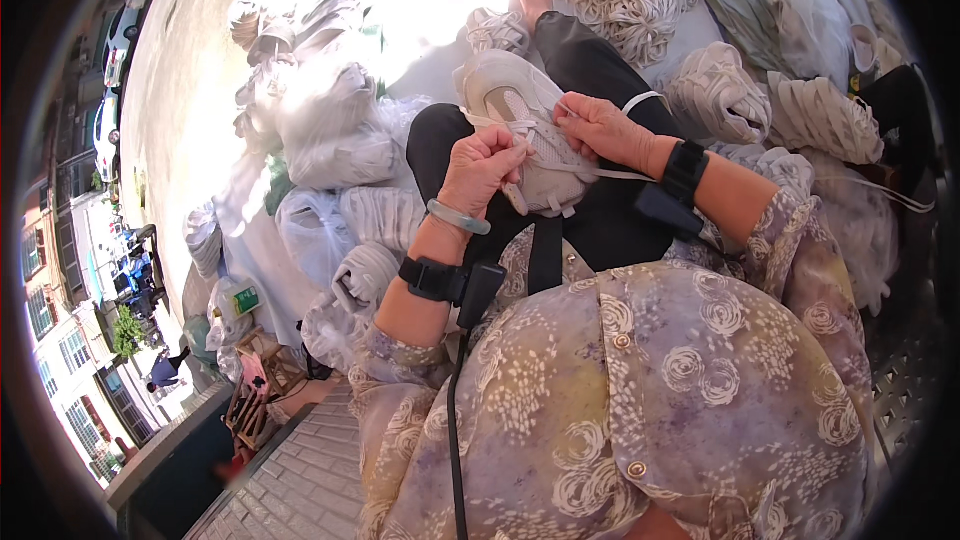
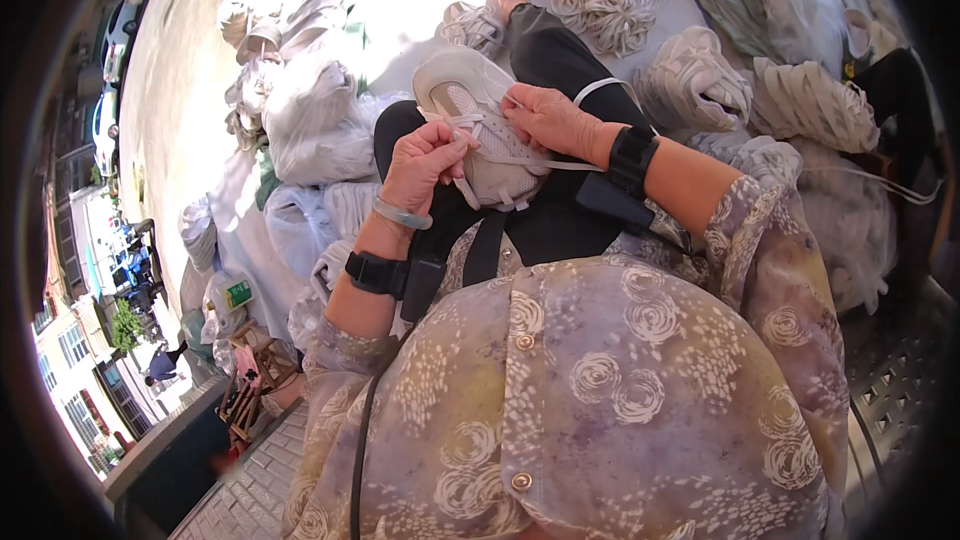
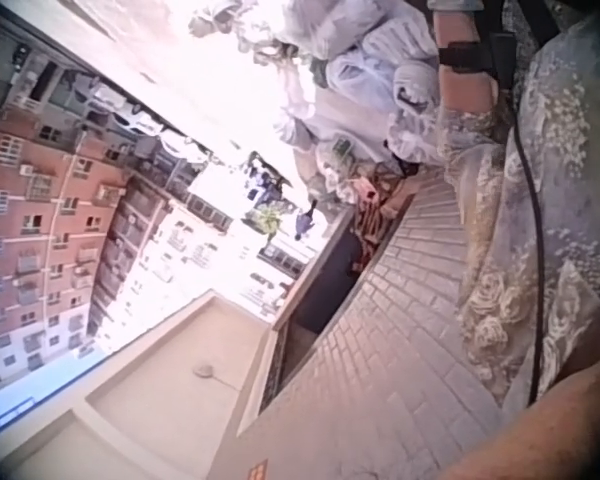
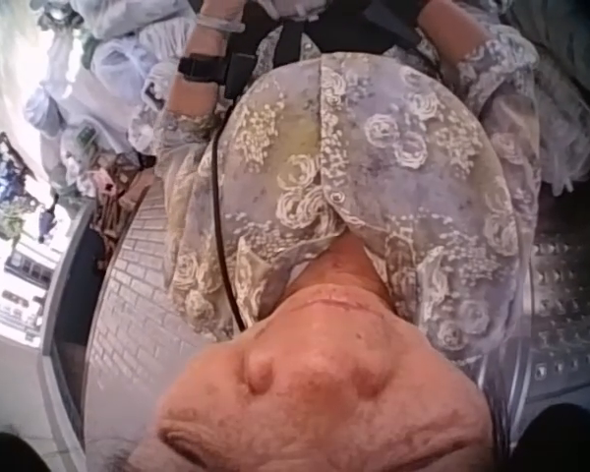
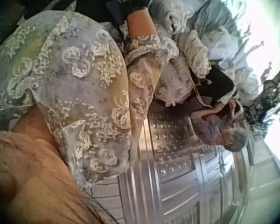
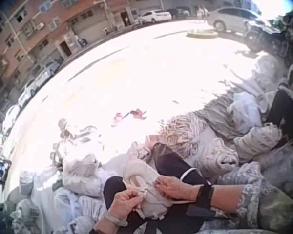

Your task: Lacing white sports shoes by hand while sitting near a pile of shoe components.

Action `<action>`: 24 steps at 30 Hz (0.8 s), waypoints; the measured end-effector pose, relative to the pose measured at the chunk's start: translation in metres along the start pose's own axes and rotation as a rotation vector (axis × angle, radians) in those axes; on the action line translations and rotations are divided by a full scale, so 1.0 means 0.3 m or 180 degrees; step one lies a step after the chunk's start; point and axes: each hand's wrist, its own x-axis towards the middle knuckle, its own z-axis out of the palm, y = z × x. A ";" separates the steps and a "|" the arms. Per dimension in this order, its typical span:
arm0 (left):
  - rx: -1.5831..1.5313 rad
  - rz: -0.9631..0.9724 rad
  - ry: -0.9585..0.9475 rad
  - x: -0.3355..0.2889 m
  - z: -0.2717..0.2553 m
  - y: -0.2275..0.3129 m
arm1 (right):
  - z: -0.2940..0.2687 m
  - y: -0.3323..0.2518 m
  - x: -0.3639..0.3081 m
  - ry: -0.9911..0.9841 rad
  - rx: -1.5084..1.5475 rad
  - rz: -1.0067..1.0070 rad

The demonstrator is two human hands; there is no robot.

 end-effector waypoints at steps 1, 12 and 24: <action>-0.0129 -0.0085 -0.0081 -0.023 -0.014 0.001 | 0.010 0.029 0.009 0.0163 -0.0494 -0.0664; 0.1610 0.1369 0.0415 0.062 0.051 -0.133 | 0.015 0.020 0.010 0.0919 -0.1780 -0.1492; 0.1126 0.0949 0.0415 0.142 0.053 -0.106 | -0.001 0.041 0.051 0.1401 -0.1643 -0.0809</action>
